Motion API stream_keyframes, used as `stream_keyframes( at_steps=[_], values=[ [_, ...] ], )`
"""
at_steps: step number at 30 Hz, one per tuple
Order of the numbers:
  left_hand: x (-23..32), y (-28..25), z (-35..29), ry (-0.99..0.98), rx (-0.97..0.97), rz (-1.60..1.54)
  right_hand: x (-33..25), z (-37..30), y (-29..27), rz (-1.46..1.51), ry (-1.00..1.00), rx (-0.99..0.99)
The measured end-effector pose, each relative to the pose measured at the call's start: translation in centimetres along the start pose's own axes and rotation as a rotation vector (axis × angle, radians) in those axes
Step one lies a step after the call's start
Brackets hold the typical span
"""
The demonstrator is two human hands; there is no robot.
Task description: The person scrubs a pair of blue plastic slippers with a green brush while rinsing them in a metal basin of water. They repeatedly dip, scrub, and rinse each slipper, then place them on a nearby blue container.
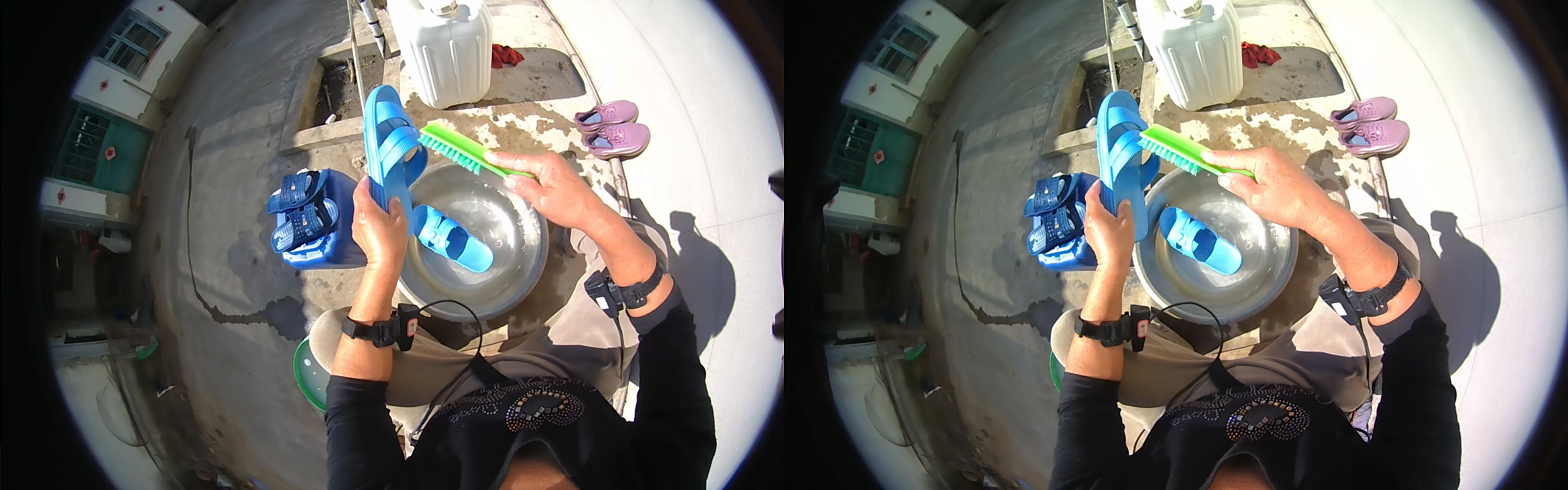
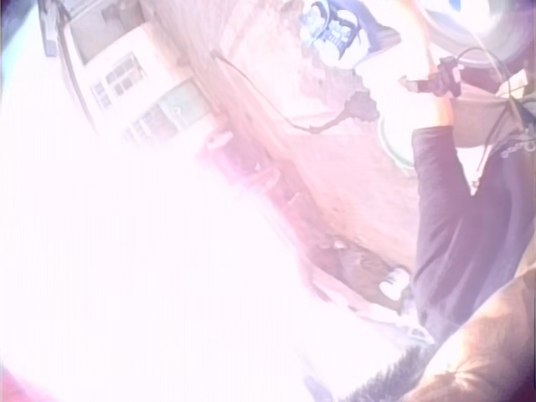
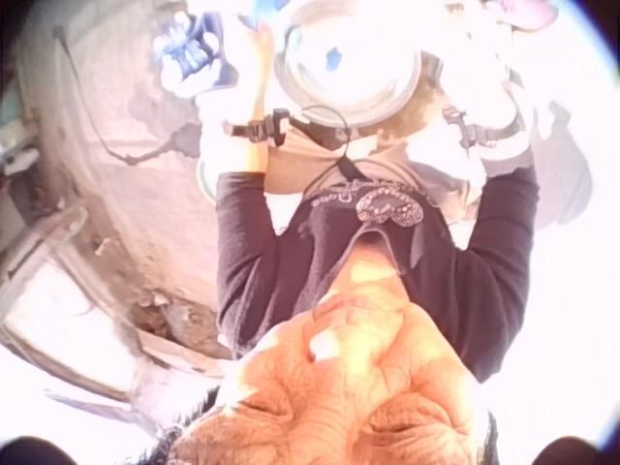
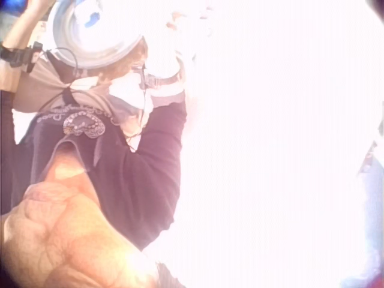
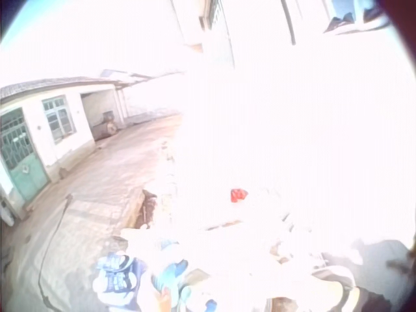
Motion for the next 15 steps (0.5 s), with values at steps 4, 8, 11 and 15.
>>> stream_keyframes(
  at_steps=[4, 8, 11, 15],
  values=[
    [2.2, 2.3, -1.3, 0.092, -0.098, 0.111, -3.6, -0.5, 2.3, -0.444, -0.314, 0.083],
    [3.3, 2.2, -1.8, 0.226, -0.065, 0.042, -1.5, 0.3, 3.5, -0.827, -0.175, 0.085],
    [1.1, 2.1, -1.1, 0.099, -0.169, -0.177, -0.3, 0.9, -1.1, -0.793, -0.1, 0.182],
    [-2.4, 3.0, -1.3, -0.288, -0.266, -0.893, 1.6, 1.2, -5.4, -0.526, 0.019, 0.268]
  ],
)
Point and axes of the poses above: each hand's wrist, its own z-axis towards the middle knuckle, its own y-axis out of the palm, x = y × z, the point moved 10 cm from there along z, towards the middle knuckle
